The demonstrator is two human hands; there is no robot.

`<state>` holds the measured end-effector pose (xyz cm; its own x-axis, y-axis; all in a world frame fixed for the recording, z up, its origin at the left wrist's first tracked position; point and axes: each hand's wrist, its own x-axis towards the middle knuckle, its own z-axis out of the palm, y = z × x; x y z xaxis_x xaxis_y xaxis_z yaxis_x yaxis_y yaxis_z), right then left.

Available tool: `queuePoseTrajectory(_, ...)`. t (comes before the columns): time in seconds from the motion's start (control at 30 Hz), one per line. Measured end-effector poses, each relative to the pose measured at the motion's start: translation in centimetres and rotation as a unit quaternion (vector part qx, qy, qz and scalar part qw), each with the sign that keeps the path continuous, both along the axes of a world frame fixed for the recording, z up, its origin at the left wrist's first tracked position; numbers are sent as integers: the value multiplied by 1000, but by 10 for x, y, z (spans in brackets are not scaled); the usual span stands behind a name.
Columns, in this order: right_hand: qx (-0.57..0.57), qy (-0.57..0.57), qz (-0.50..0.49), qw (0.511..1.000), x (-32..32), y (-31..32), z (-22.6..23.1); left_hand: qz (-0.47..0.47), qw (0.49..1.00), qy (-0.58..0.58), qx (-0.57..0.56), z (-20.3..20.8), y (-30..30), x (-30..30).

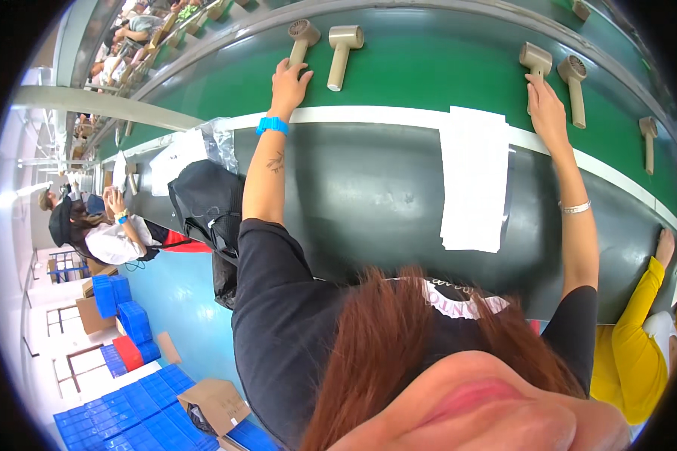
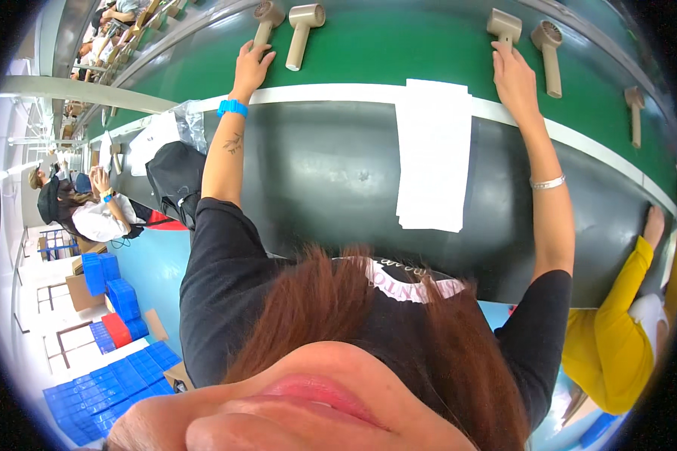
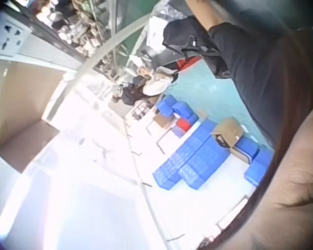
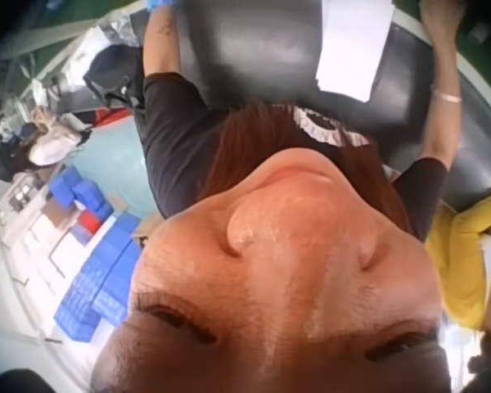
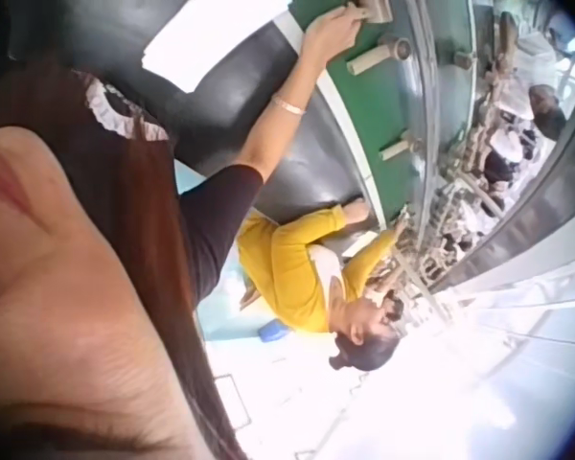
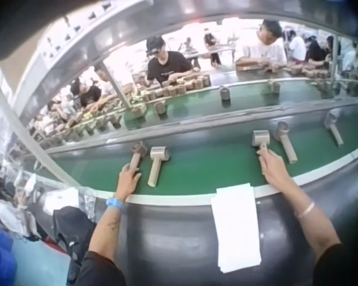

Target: Assembling components of small portable fans by inserting filter pads into the housing.

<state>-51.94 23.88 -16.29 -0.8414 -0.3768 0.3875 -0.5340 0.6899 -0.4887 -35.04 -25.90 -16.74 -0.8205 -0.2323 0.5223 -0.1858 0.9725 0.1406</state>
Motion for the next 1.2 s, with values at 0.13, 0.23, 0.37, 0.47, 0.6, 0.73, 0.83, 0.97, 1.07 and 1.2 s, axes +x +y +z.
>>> queuePoseTrajectory(0.13, 0, 36, -16, 999, 39, -7, 15, -7, 999, 49, 15, 3, -18, 8)
queuePoseTrajectory(0.23, -10, 63, -8, 998, 60, 12, 21, -43, 979, 196, -45, 44, -5, 10)
queuePoseTrajectory(0.37, -108, -55, 21, 992, 106, 39, 48, -17, 943, 305, 131, 107, 32, 28)
queuePoseTrajectory(0.47, -179, -144, 44, 972, 138, 50, 45, -96, 904, 344, 236, 132, 57, 48)
queuePoseTrajectory(0.6, -188, -239, 77, 949, 186, 53, 36, -177, 832, 299, 432, 143, 122, 76)
queuePoseTrajectory(0.73, -158, -249, 44, 955, 238, 48, 27, -213, 783, 97, 577, 121, 194, 82)
queuePoseTrajectory(0.83, -143, -229, 53, 961, 268, 26, 22, -236, 643, -149, 713, 97, 241, 80)
queuePoseTrajectory(0.97, -102, -125, -9, 987, 287, 8, 6, -219, 552, -310, 742, 66, 292, 73)
queuePoseTrajectory(1.07, -92, -114, 3, 989, 286, 7, -3, -237, 544, -317, 740, 55, 307, 71)
queuePoseTrajectory(1.2, -73, -125, 29, 989, 282, 10, -4, -208, 540, -331, 745, 43, 309, 71)
